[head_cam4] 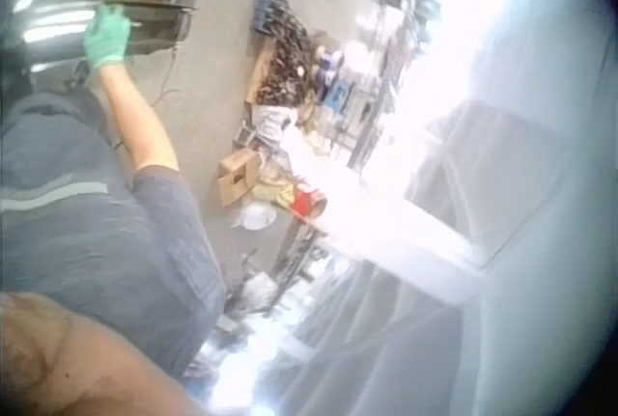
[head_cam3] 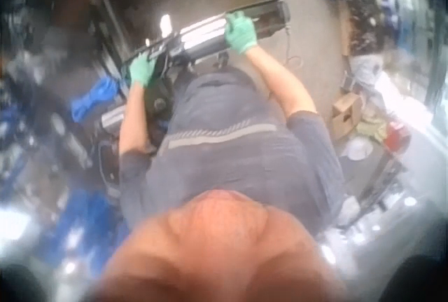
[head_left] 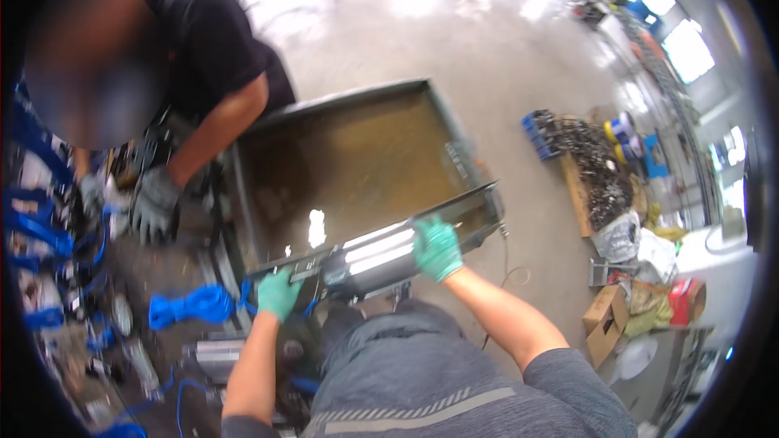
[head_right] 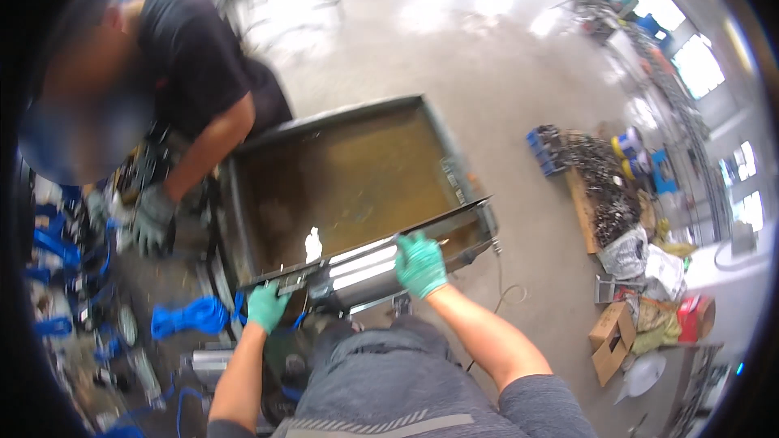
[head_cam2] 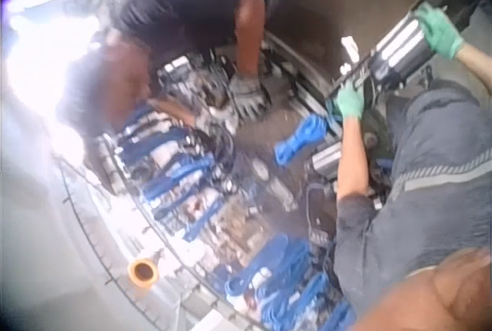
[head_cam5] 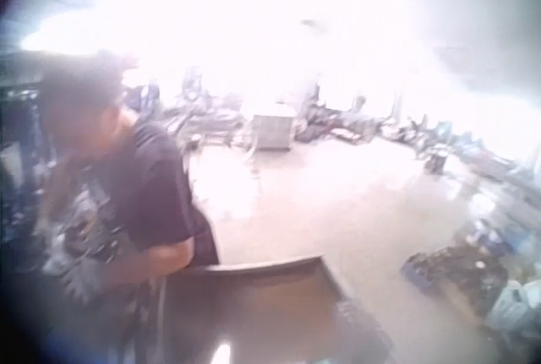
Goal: The person places a metal water pump cylinder into a pressurized water tank for testing, rotating the cylinder and observing it while submerged, then removes it and places it back onto a row of cylinders on the workbench.
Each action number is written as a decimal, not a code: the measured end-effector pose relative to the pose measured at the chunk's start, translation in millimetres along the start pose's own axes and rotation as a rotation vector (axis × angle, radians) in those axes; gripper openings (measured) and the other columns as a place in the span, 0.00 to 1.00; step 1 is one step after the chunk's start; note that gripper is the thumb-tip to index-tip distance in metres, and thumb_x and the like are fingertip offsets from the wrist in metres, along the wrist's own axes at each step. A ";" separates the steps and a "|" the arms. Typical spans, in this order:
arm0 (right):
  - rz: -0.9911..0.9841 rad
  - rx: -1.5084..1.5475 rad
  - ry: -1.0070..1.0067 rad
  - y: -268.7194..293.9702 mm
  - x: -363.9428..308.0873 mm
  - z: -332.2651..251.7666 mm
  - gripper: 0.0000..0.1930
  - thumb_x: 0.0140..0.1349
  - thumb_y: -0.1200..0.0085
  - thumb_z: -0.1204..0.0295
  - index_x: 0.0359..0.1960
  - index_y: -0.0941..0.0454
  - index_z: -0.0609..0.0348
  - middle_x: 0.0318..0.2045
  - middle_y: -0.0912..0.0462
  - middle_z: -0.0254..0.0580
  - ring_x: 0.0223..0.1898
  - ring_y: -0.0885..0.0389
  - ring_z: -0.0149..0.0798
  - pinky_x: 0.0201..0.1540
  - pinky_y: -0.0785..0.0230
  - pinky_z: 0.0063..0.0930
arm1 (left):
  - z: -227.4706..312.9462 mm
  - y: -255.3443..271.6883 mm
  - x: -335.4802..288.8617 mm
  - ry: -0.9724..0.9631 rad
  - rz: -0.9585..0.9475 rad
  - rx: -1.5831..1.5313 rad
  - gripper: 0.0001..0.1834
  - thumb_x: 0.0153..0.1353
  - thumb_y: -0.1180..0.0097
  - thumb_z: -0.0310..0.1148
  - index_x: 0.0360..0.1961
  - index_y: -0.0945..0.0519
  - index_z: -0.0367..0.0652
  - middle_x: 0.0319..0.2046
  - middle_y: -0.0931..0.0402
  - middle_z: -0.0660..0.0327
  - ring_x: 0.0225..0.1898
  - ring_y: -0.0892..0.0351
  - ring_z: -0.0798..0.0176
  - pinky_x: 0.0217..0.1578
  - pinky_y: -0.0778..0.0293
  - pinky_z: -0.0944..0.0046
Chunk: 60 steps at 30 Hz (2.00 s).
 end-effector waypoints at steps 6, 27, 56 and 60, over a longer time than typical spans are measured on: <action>0.041 0.054 0.003 1.5 6.5 -15.2 0.12 0.58 0.43 0.69 0.43 0.18 0.57 0.34 0.21 0.53 0.31 0.20 0.57 0.37 0.26 0.50 | -12.7 12.3 1.3 0.867 -0.526 -1.426 0.18 0.69 0.44 0.48 0.49 0.19 0.47 0.22 0.21 0.61 0.17 0.27 0.66 0.17 0.30 0.68; -0.024 0.082 -0.058 1.3 3.9 -13.2 0.12 0.62 0.46 0.65 0.42 0.19 0.56 0.36 0.22 0.53 0.31 0.20 0.57 0.39 0.27 0.50 | -12.7 20.7 -9.5 0.722 -0.514 -1.060 0.24 0.56 0.32 0.49 0.48 0.17 0.45 0.35 0.15 0.50 0.28 0.17 0.51 0.30 0.22 0.56; -0.027 0.064 -0.047 0.2 5.6 -13.4 0.12 0.62 0.46 0.65 0.42 0.19 0.58 0.36 0.22 0.55 0.30 0.20 0.58 0.37 0.27 0.50 | -8.6 25.5 -3.4 0.061 -0.130 -0.183 0.20 0.52 0.29 0.43 0.41 0.17 0.42 0.33 0.18 0.46 0.36 0.18 0.42 0.40 0.23 0.49; -0.009 0.075 -0.044 -1.5 7.1 -14.0 0.12 0.62 0.46 0.65 0.42 0.19 0.58 0.35 0.22 0.54 0.30 0.20 0.57 0.37 0.27 0.51 | -19.6 1.0 -3.1 0.220 -0.124 0.126 0.28 0.50 0.29 0.48 0.48 0.17 0.42 0.40 0.16 0.44 0.40 0.17 0.41 0.40 0.22 0.49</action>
Point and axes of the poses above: each hand's wrist, its own x-axis towards the middle knuckle, its own y-axis out of the back of the hand, z = x × y, the point moved 3 cm from there along x, towards the middle knuckle
